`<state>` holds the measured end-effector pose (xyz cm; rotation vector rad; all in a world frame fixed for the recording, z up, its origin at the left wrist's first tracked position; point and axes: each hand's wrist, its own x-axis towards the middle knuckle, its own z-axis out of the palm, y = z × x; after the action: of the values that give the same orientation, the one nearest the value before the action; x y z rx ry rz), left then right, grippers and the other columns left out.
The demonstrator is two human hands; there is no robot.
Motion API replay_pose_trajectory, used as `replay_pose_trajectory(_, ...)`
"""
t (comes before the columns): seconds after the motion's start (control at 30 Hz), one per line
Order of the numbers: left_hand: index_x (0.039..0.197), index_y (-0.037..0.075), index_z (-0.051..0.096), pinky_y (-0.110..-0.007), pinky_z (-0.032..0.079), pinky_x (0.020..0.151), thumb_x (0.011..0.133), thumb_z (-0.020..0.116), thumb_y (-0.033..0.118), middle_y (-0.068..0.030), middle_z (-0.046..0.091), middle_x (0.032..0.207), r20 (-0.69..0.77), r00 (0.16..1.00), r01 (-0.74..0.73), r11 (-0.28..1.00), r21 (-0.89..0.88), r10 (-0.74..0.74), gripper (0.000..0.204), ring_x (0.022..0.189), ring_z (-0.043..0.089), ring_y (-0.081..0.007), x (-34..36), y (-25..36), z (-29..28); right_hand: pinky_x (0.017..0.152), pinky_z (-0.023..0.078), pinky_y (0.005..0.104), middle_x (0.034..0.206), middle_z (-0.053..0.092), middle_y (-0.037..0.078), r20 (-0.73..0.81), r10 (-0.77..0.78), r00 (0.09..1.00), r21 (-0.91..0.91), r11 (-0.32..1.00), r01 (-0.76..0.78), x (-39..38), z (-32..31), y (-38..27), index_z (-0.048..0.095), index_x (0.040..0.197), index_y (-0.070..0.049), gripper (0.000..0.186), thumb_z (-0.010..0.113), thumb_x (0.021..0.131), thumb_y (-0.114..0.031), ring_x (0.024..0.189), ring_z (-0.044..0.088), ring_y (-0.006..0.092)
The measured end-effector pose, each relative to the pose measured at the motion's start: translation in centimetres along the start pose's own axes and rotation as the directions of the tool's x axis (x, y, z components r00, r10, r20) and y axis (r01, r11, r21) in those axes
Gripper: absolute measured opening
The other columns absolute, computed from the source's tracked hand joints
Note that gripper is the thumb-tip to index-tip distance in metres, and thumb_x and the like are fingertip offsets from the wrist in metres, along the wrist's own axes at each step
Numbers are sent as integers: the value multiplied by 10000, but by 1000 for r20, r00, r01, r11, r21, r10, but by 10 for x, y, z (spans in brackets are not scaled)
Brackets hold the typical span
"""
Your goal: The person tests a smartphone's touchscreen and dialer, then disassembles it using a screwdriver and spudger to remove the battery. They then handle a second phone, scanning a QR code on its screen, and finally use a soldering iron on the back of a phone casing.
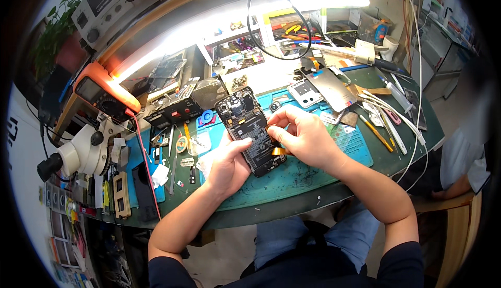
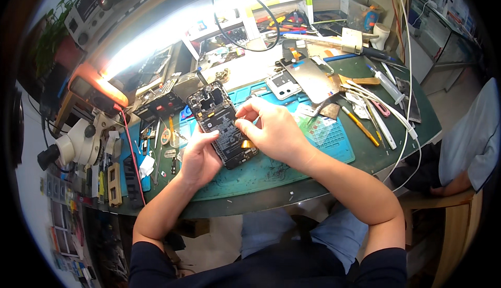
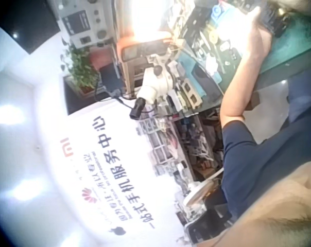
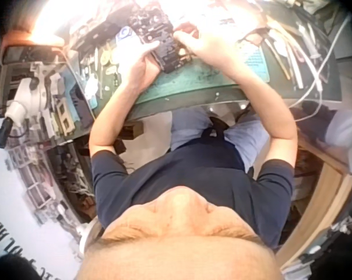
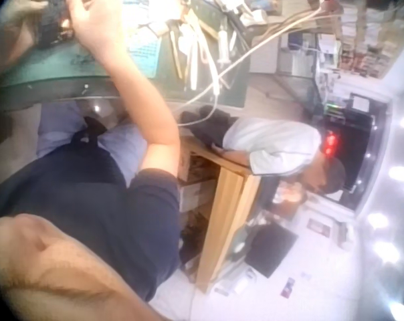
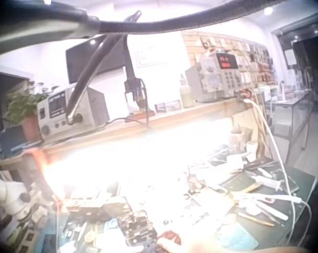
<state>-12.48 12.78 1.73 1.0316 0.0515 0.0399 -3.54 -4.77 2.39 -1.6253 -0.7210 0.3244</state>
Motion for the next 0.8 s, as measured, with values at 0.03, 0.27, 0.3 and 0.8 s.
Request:
replay_pose_trajectory(0.03,1451,66,372,-497,423,1130,1013,477,213,-159,543,1384,29,999,18,996,-84,-16,473,1313,529,-286,0,2,-1,533,455,215,859,694,20,-23,-53,998,-78,996,51,0,1,0,647,1063,-7,165,701,939,-103,606,577,46)
replay_pose_trajectory(0.27,1492,30,374,-477,353,1176,1065,335,552,-183,480,1481,189,982,60,933,-355,9,676,1358,484,-304,5,1,-9,789,540,376,939,704,103,-46,-371,927,-436,843,316,0,10,2,695,1021,-68,169,716,864,-125,896,680,291)
replay_pose_trajectory(0.3,1494,31,372,-475,355,1174,1060,327,569,-182,480,1481,202,979,46,938,-343,25,693,1362,481,-304,6,1,-10,816,539,380,967,698,108,-33,-478,878,-483,776,404,-1,13,4,696,1024,-73,168,711,863,-118,944,675,303)
replay_pose_trajectory(0.8,1499,41,377,-495,348,1173,992,256,731,-169,464,1506,155,982,-65,963,-261,108,864,1384,464,-310,7,13,-4,640,524,270,926,677,102,-95,-26,995,258,965,50,6,20,6,617,1182,9,253,569,944,-65,712,654,116)
